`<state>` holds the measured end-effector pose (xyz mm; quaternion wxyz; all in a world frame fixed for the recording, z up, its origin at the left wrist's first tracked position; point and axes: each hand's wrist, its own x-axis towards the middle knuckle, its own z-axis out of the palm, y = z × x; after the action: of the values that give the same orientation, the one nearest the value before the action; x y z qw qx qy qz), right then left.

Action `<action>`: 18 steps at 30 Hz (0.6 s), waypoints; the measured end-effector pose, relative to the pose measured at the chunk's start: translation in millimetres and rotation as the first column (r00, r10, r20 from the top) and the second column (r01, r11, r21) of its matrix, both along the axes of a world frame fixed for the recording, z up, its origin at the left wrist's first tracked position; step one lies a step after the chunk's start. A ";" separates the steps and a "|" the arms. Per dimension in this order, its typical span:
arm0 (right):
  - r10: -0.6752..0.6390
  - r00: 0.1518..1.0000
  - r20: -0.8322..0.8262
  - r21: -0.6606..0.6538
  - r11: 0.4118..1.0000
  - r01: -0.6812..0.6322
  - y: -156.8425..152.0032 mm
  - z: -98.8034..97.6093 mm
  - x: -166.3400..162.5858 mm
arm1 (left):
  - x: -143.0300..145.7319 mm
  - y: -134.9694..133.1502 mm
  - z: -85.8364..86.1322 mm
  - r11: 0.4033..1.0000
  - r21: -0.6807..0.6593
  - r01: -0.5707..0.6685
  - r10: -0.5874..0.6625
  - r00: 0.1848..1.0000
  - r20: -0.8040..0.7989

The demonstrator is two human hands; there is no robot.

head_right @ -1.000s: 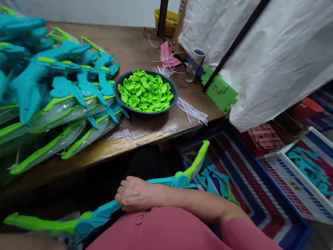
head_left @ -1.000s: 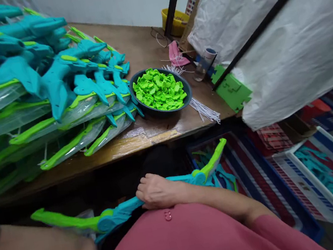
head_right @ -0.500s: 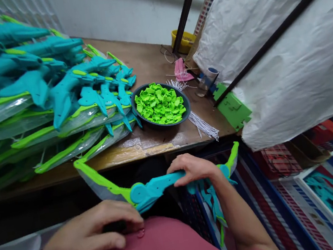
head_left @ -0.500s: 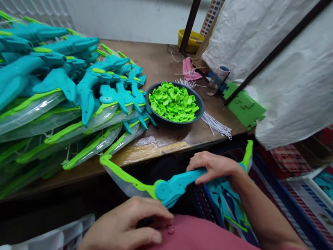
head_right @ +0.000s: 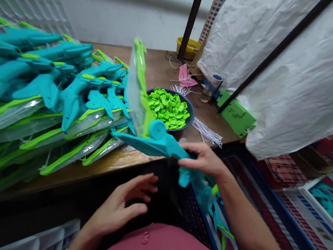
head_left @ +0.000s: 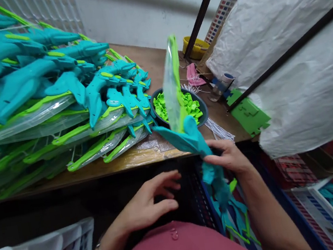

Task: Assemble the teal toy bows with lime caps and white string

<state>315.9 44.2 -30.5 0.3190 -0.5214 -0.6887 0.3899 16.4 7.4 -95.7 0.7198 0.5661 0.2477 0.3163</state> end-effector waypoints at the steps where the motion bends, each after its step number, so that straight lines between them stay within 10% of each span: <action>1: 0.007 1.000 -0.012 0.038 0.999 -0.007 -1.5 2.0 -25.2 | 12.0 1.2 -5.0 0.999 0.000 -0.053 0.053 0.999 -0.007; 7: 0.193 0.979 -0.061 0.291 0.942 -0.168 19.2 1.3 -126.7 | 38.4 4.4 -24.0 0.947 -0.032 -0.320 0.320 0.947 -0.012; 12: -0.132 0.874 0.467 0.408 0.909 -0.081 124.8 -11.5 -93.8 | 12.6 14.4 -24.6 0.954 -0.055 -0.296 0.299 0.951 0.074; 18: -0.061 0.765 0.642 0.281 0.946 -0.161 205.2 -44.6 -68.9 | 8.8 25.0 -28.7 0.936 -0.183 -0.301 0.331 0.929 0.167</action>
<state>247.0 249.4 -75.1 0.1335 -0.5456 -0.8235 0.0797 25.2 32.3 -124.4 0.7217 0.4275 0.2878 0.4621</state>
